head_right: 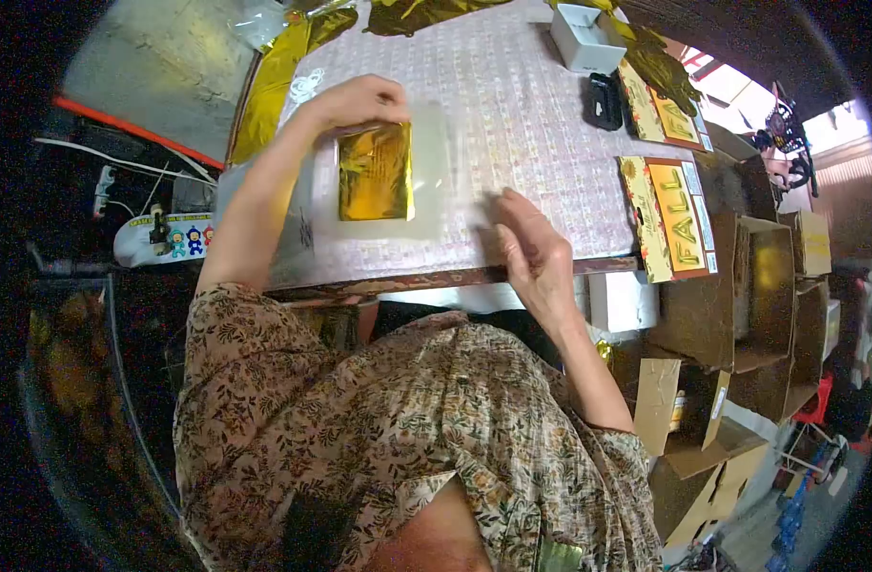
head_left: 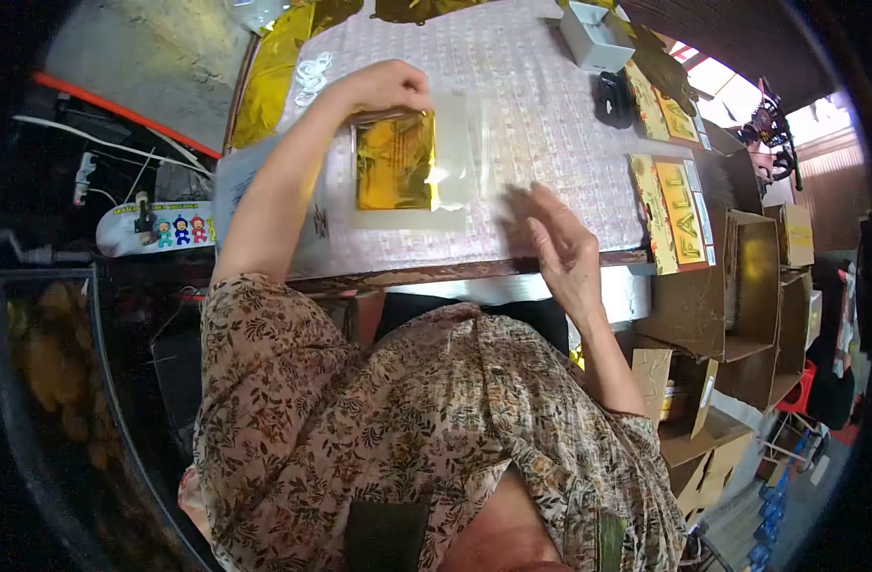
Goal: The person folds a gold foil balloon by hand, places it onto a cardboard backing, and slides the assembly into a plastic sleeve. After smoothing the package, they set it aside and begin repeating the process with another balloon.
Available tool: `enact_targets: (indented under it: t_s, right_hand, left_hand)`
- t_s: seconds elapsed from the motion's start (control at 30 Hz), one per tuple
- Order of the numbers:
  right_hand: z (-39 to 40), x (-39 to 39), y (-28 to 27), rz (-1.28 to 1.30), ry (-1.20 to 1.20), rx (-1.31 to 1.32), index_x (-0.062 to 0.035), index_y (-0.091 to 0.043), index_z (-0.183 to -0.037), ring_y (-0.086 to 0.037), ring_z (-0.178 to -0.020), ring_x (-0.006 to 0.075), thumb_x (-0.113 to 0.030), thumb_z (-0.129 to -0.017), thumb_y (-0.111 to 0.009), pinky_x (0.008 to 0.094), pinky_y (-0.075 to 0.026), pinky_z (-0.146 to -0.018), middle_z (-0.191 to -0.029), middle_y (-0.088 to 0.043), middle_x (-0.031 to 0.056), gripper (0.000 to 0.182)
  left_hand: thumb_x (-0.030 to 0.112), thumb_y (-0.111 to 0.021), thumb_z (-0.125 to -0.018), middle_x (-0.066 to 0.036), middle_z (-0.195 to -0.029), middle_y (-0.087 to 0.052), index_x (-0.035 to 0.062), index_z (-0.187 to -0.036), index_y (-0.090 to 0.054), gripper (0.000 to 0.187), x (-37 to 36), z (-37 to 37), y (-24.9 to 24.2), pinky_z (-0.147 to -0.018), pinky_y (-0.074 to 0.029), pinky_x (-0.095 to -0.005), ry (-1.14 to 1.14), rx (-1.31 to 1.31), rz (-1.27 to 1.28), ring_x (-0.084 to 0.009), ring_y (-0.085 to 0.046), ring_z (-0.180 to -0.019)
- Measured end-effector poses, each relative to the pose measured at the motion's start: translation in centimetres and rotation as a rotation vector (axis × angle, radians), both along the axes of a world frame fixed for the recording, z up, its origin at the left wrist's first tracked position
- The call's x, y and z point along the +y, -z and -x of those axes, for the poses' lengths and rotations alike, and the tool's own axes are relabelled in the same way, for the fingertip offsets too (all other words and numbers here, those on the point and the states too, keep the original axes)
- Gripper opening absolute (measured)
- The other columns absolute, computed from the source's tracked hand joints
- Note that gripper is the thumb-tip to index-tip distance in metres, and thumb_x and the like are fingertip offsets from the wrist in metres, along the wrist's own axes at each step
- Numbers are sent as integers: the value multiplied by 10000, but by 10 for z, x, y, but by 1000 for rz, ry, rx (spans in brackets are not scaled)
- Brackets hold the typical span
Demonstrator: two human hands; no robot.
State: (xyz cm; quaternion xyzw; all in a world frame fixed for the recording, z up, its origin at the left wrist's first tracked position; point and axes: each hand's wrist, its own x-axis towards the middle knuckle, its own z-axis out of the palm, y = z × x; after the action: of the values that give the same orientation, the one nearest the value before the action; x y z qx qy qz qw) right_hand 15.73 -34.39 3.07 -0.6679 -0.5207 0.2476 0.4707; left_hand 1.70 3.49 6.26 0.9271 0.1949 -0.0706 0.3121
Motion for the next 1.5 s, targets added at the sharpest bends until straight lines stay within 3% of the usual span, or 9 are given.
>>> enact_targets:
  t_s: [0.1, 0.17, 0.2, 0.37, 0.43, 0.6, 1.07, 1.23, 1.5]
  right_hand:
    - [4, 13, 1, -177, 175, 323, 17, -495, -1521, -496, -1450, 274, -104, -1027, -668, 390, -391, -1207, -1549, -534, 185, 538]
    - [1, 26, 1, -216, 201, 516, 93, -261, -1603, -489, -1447, 334, -84, -1004, -694, 416, -407, -1216, -1576, -453, 263, 760]
    - [5, 36, 5, -236, 273, 588, 73, -371, -1576, -545, -1395, 296, -250, -1005, -732, 387, -460, -1138, -1504, -549, 233, 748]
    - [-9, 61, 12, 0, 254, 730, 74, -486, -1495, -665, -1158, 205, -346, -1023, -705, 325, -531, -955, -1284, -676, 115, 669]
    - [-9, 61, -2, -33, 208, 1076, 54, -585, -1389, -673, -1114, 172, -321, -1031, -693, 296, -534, -948, -1247, -696, 108, 529]
    - [-17, 48, -3, -184, 139, 1041, 10, -679, -1235, -689, -1089, 138, -98, -1005, -711, 278, -519, -996, -1183, -749, 87, 256]
    - [-15, 20, -18, -100, 161, 1021, 0, -707, -1194, -726, -950, 143, -107, -993, -733, 293, -590, -860, -1116, -769, 87, 229]
    - [-15, 15, -17, -85, 173, 967, -6, -710, -1175, -727, -939, 136, -115, -982, -750, 284, -587, -848, -1099, -774, 83, 225]
    - [-15, 11, -21, -33, 157, 961, -19, -709, -1170, -708, -954, 123, -105, -996, -720, 281, -563, -876, -1085, -761, 52, 195]
  left_hand:
    - [322, -754, -961, -21, -920, -739, 41, -1072, -736, 303, 10, 36, -17, -721, -564, -305, -400, -242, 462, -103, -681, -832]
    - [317, -760, -972, -41, -946, -741, 14, -1081, -723, 324, -9, 48, -30, -701, -563, -278, -495, -363, 602, -99, -688, -808]
    - [303, -762, -973, -47, -962, -741, 8, -1091, -714, 322, -17, 49, -27, -712, -569, -281, -554, -469, 701, -104, -692, -823]
    - [247, -745, -998, -90, -1041, -739, -27, -1144, -677, 317, -84, 42, -7, -786, -583, -302, -645, -734, 962, -139, -699, -920]
    - [229, -729, -1011, -94, -1068, -741, -38, -1175, -672, 319, -113, 36, -1, -831, -566, -282, -689, -792, 961, -139, -693, -955]
    - [174, -657, -1051, -93, -1137, -739, -74, -1289, -643, 344, -159, 54, -19, -900, -545, -265, -605, -894, 1085, -123, -684, -1008]
    - [44, -671, -986, -112, -1142, -745, -82, -1309, -624, 349, -189, 81, -12, -852, -568, -257, -568, -789, 1033, -109, -702, -966]
    - [1, -663, -959, -128, -1247, -708, -63, -1336, -593, 389, -195, 82, -12, -1000, -525, -300, -542, -753, 1008, -147, -678, -1100]
    - [4, -667, -974, -88, -1154, -724, -44, -1261, -617, 295, -202, 79, 3, -915, -556, -266, -555, -857, 1058, -110, -682, -1027]
